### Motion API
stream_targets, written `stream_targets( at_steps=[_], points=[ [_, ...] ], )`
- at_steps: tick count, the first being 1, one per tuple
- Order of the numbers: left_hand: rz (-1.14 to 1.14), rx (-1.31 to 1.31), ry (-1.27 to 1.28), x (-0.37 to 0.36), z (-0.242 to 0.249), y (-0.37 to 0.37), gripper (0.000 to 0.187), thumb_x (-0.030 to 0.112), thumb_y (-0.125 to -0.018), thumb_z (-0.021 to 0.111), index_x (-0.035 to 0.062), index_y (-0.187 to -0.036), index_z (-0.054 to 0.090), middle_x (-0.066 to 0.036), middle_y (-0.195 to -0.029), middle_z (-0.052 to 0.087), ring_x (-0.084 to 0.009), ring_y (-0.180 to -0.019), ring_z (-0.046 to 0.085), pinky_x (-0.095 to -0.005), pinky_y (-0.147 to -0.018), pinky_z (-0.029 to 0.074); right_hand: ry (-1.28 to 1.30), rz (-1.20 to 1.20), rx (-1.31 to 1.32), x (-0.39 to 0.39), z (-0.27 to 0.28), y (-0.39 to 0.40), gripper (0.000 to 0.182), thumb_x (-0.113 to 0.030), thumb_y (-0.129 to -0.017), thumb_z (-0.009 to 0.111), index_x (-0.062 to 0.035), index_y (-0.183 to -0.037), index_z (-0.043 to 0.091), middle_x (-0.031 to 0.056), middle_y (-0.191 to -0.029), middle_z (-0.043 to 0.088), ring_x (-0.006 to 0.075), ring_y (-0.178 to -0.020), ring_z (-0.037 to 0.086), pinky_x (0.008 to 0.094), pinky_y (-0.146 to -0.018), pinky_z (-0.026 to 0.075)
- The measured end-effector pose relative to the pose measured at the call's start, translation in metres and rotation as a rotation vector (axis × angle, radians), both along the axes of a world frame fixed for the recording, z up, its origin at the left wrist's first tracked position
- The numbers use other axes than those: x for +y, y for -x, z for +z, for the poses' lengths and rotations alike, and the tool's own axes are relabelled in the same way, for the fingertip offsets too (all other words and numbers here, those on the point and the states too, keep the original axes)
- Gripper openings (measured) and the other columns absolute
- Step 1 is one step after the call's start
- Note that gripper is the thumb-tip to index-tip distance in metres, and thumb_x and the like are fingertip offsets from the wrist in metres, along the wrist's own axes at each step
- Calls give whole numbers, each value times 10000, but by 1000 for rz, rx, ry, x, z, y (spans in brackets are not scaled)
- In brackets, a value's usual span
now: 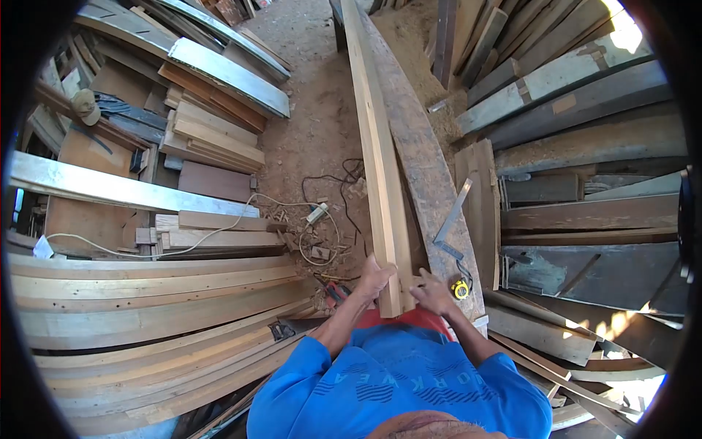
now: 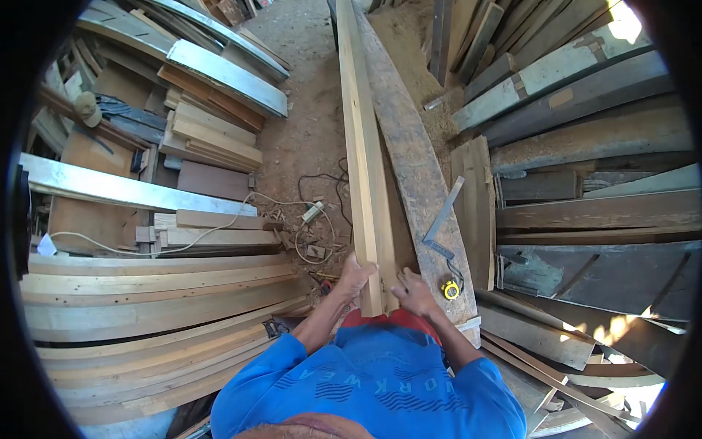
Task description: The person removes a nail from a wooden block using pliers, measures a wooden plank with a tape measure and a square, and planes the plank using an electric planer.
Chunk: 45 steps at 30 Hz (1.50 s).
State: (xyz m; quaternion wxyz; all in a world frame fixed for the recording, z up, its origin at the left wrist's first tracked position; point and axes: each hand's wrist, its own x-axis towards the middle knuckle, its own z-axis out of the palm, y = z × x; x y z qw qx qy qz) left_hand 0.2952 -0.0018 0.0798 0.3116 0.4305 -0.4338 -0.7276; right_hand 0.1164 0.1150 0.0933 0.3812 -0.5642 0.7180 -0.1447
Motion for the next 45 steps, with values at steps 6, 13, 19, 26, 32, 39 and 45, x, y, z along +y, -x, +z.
stream_targets(
  at_steps=[6,13,19,26,32,39,45],
  points=[
    [41,-623,172,19,-135,21,444,158,-740,713,-21,-1129,595,-247,-938,692,-381,-888,704,-465,-780,559,-352,123,-33,-8,-29,-69,1043,-459,-834,733,113,-1502,173,355,-1354,530,452,-1224,587,499,-1022,488],
    [59,-792,165,28,-110,67,497,171,-730,728,-33,-1153,565,-292,-982,684,-459,-952,686,-511,-823,548,-290,-49,35,20,-149,-56,661,-387,-880,658,80,-1253,378,258,-884,721,421,-807,726,524,-690,585],
    [-17,-767,7,31,-113,114,673,150,-705,743,-74,-1275,466,-332,-1012,663,-465,-993,668,-509,-881,536,-558,-523,-102,11,-151,-14,490,-328,-957,562,41,-1252,430,269,-929,719,443,-861,717,538,-727,572],
    [89,-722,191,-6,-123,173,729,110,-698,778,-53,-1317,428,-301,-1120,642,-423,-1084,650,-489,-922,522,-241,-309,49,-32,-99,38,520,-216,-827,670,64,-1205,448,296,-931,694,479,-846,693,562,-725,551],
    [-2,-631,152,-78,-143,213,931,78,-706,753,-43,-1487,260,-328,-1270,562,-447,-1210,574,-462,-1057,454,-257,-344,89,-101,-88,79,558,-285,-831,684,75,-1199,467,320,-921,685,497,-869,682,567,-761,541],
    [1,-510,147,-81,-128,207,911,117,-763,799,-8,-1492,266,-248,-1336,542,-342,-1285,529,-423,-1083,426,-26,-298,-158,-97,-113,118,628,-399,-878,683,15,-1323,523,275,-1069,690,436,-991,683,486,-872,537],
    [-81,-320,64,-59,-153,128,1042,330,-807,827,-38,-1556,204,-327,-1473,448,-354,-1391,456,-400,-1151,365,-305,-330,396,-74,-115,143,415,-226,-931,623,-124,-1330,571,209,-1313,583,407,-1163,580,505,-977,490]
  ],
)
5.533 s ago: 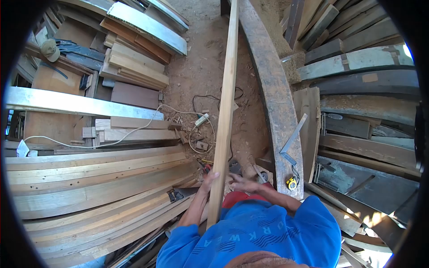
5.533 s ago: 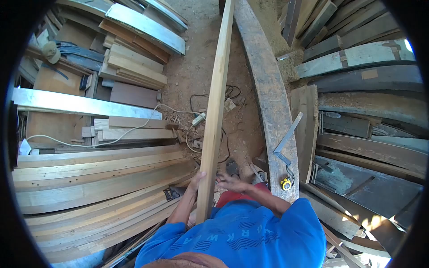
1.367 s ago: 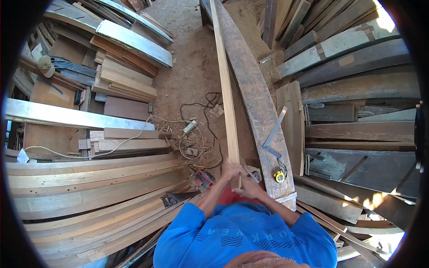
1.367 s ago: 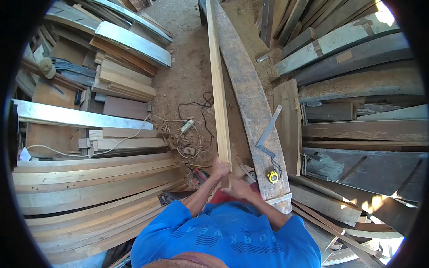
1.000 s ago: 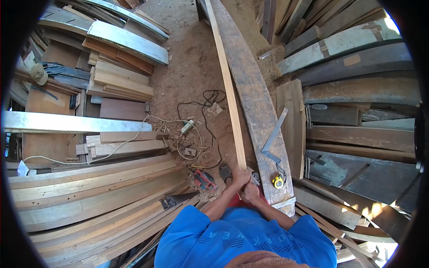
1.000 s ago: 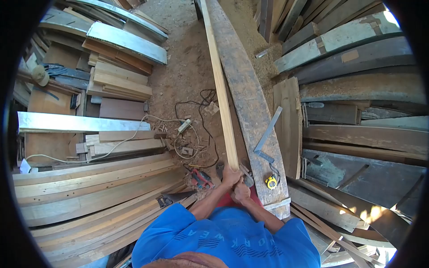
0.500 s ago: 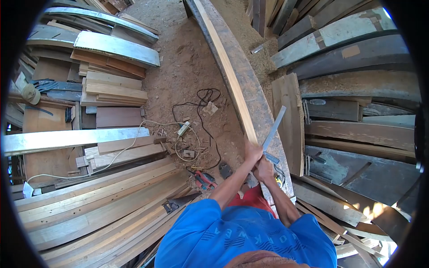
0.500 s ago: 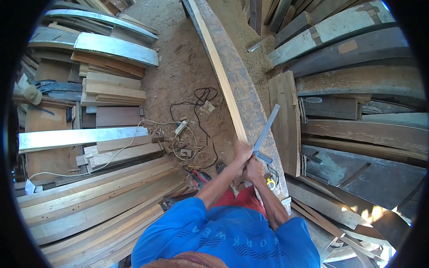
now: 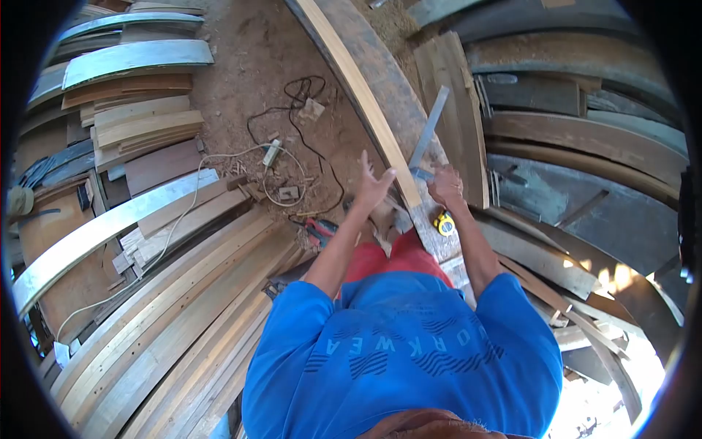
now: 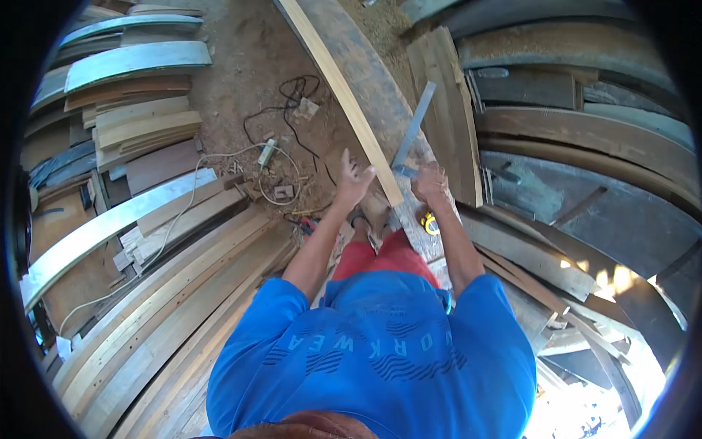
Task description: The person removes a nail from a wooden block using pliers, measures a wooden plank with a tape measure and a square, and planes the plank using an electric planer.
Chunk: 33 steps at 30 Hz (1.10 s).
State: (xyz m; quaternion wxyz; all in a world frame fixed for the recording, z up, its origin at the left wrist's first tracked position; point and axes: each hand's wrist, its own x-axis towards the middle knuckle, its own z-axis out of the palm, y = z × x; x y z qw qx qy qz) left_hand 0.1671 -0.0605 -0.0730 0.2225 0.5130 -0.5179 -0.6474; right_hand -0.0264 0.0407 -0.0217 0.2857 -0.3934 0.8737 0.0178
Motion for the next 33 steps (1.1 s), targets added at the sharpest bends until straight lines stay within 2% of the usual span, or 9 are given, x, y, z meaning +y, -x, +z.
stream_targets(
  at_steps=[4,8,11,15,18,25,29,31,33],
  points=[
    [-27,-124,-248,41,-79,-106,902,389,-822,784,-52,-1492,372,-327,-1461,471,-363,-1367,492,-394,-1132,385,187,231,162,39,-55,-5,422,-159,-883,621,-124,-1300,572,191,-1255,574,438,-1188,538,529,-984,469],
    [-355,-702,-268,90,-102,-209,741,444,-814,704,-12,-1377,546,-239,-1378,591,-364,-1264,593,-420,-1068,458,134,344,112,68,-49,-2,425,-163,-818,629,-54,-1226,582,178,-1193,626,378,-1163,580,478,-1010,459],
    [-217,-773,-396,123,-72,-247,697,387,-823,694,7,-1389,551,-223,-1392,588,-360,-1284,576,-414,-1079,451,118,375,92,94,-31,-7,417,-131,-860,616,-95,-1269,547,178,-1282,584,395,-1201,558,495,-1018,458],
    [-161,-708,-497,161,-99,-298,664,340,-857,677,7,-1413,534,-215,-1415,574,-356,-1308,553,-397,-1106,423,-84,485,-50,123,-32,-2,349,-123,-893,593,-61,-1237,591,209,-1299,598,432,-1135,599,477,-983,489],
    [-94,-713,-579,156,-98,-313,657,349,-863,676,12,-1409,538,-224,-1415,570,-358,-1303,556,-398,-1095,430,-574,588,-127,77,5,-6,334,-104,-925,559,-53,-1251,609,244,-1277,616,452,-1109,611,467,-971,498],
    [32,-897,-414,126,-215,-357,651,383,-805,708,28,-1337,587,-238,-1284,654,-407,-1222,610,-442,-1043,466,509,114,-202,-30,-7,-25,454,-223,-1065,399,37,-1430,474,227,-1332,592,298,-1252,571,392,-1074,423],
    [91,-924,-507,91,-275,-371,617,400,-789,720,42,-1279,613,-244,-1244,671,-403,-1203,623,-455,-1026,474,543,-230,-591,-46,-2,-34,812,-571,-1048,335,57,-1553,236,211,-1518,386,314,-1379,411,439,-1145,330],
    [118,-994,-539,93,-320,-379,605,412,-786,728,48,-1258,622,-241,-1211,686,-392,-1174,644,-456,-1008,486,283,41,-135,18,-22,0,783,-629,-1017,380,60,-1375,492,207,-1314,527,303,-1202,512,443,-1005,409],
    [101,-950,-439,109,-389,-404,621,448,-780,744,31,-1230,642,-248,-1166,698,-386,-1134,665,-456,-974,505,354,-123,-363,21,-13,9,723,-586,-1011,447,61,-1321,543,177,-1235,566,284,-1105,565,421,-942,449]
  ],
)
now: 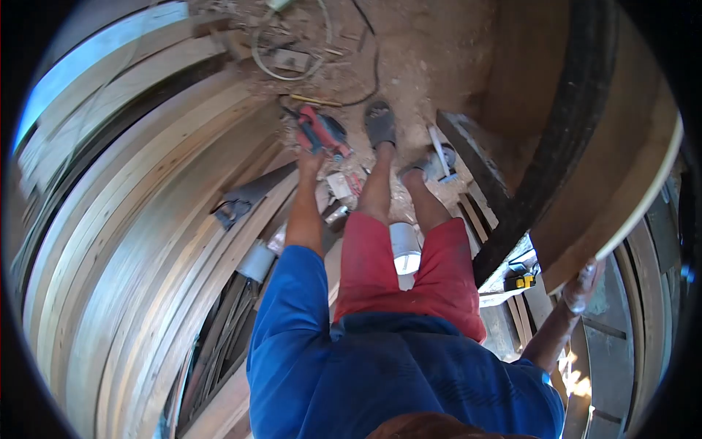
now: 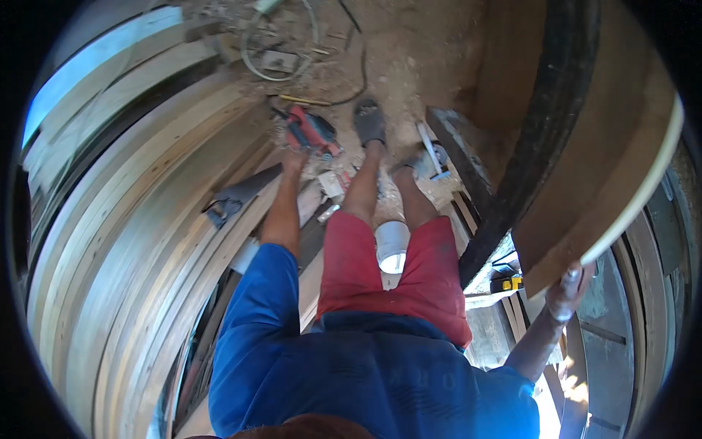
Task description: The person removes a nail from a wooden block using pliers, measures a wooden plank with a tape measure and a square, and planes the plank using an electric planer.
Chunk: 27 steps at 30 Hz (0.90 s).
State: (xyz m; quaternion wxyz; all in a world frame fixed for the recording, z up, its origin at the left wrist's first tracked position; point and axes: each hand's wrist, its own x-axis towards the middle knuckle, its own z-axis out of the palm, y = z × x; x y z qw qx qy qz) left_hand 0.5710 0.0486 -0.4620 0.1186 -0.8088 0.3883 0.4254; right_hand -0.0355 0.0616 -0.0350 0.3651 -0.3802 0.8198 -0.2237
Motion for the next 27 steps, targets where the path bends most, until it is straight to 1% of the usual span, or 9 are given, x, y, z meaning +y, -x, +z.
stream_targets(
  at_steps=[2,4,8,11,14,16,18,22,27],
  points=[
    [14,27,-120,35,-103,-44,684,483,-820,745,-51,-1235,636,-243,-1188,692,-333,-1107,677,-443,-942,502,62,254,216,24,11,22,753,-567,-979,530,55,-1399,471,162,-1270,563,277,-1088,581,404,-921,467],
    [131,-134,-200,20,-113,-26,687,443,-827,759,-42,-1286,599,-200,-1216,685,-321,-1088,661,-408,-915,497,177,481,322,56,28,54,839,-547,-933,626,42,-1482,387,148,-1313,554,268,-1079,595,390,-896,492],
    [426,0,210,27,-144,-20,553,146,-771,790,-1,-1252,560,-88,-933,657,-221,-794,648,-366,-744,538,-17,235,267,47,50,26,824,-530,-906,655,43,-1448,416,141,-1282,571,257,-1073,596,385,-892,495],
    [706,126,-9,18,-147,-23,481,81,-780,743,17,-1224,568,-65,-894,636,-193,-720,624,-353,-640,519,-79,119,212,31,45,12,812,-518,-886,677,44,-1423,438,136,-1258,583,248,-1068,597,381,-890,497],
    [740,342,131,33,-130,-6,474,141,-825,721,42,-1263,570,-49,-910,620,-182,-710,561,-338,-660,489,-118,8,136,13,38,-5,801,-505,-866,699,44,-1397,459,130,-1234,595,240,-1063,598,377,-887,499],
    [816,456,224,38,-103,14,411,56,-763,679,44,-1167,607,-11,-814,597,-141,-643,540,-329,-587,486,-129,-57,54,-7,29,-21,793,-497,-853,714,45,-1380,474,126,-1219,603,234,-1059,599,374,-885,501],
    [431,407,264,14,-49,36,415,88,-752,665,33,-1160,615,-17,-837,615,-152,-676,545,-340,-628,498,-111,-93,-51,-29,21,-37,786,-489,-839,729,46,-1364,488,123,-1203,611,228,-1056,600,371,-883,503],
    [-196,26,96,-31,14,50,527,212,-730,681,6,-1210,613,-222,-986,724,-372,-892,705,-447,-826,535,-10,37,-142,-79,24,-55,698,-323,-829,748,46,-1361,488,150,-1145,642,260,-1041,612,404,-920,493],
    [-658,8,65,-108,202,120,563,273,-701,736,78,-1218,630,-254,-1121,689,-454,-1106,629,-548,-966,461,145,248,415,-84,39,-65,781,-237,-819,749,40,-1457,395,291,-1423,434,443,-1358,398,534,-1134,309]
  ],
)
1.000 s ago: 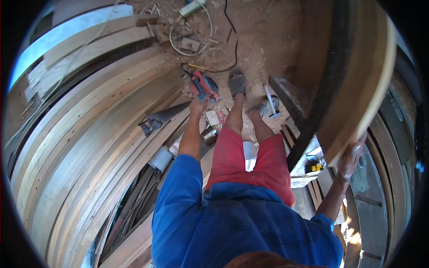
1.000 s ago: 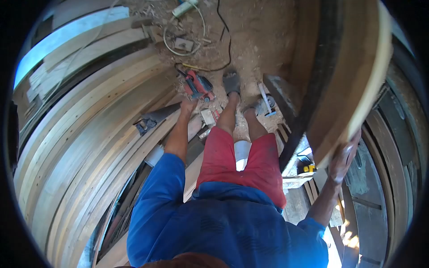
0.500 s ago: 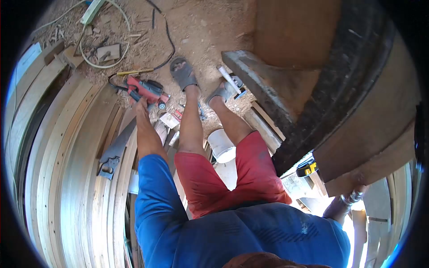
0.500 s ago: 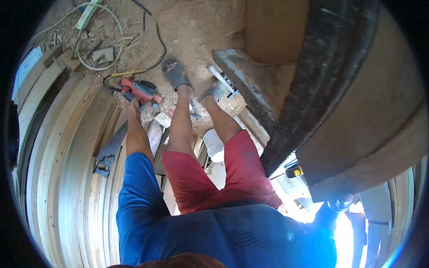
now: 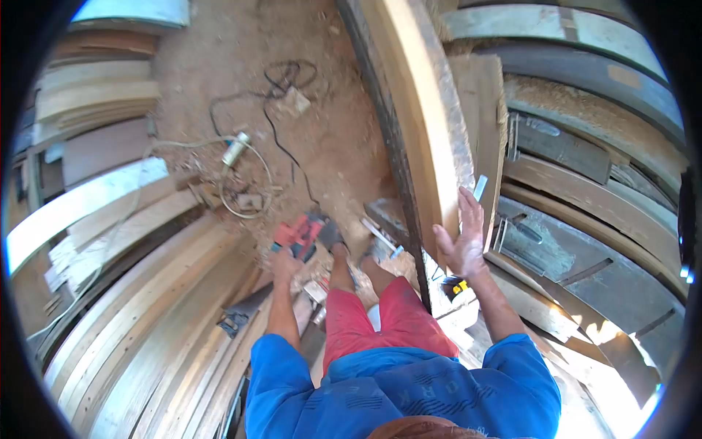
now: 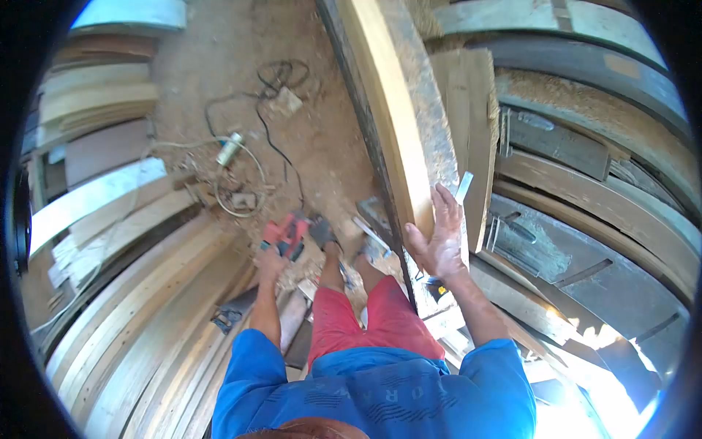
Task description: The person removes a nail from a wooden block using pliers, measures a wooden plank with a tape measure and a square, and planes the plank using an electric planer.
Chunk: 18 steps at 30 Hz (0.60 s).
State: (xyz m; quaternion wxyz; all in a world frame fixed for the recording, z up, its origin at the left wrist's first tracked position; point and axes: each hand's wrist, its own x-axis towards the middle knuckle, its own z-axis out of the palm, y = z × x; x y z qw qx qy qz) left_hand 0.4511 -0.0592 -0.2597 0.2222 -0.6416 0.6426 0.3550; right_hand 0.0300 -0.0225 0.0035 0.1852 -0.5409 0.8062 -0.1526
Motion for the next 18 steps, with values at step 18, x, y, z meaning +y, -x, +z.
stream_targets(
  at_steps=[18],
  points=[
    [-754,535,458,-44,307,83,324,116,-635,741,97,-948,661,-90,-1005,694,-304,-1118,522,-497,-906,329,-355,334,-386,-1,29,-189,793,-234,-770,713,15,-1438,365,255,-1120,631,400,-983,630,466,-864,510]
  ],
)
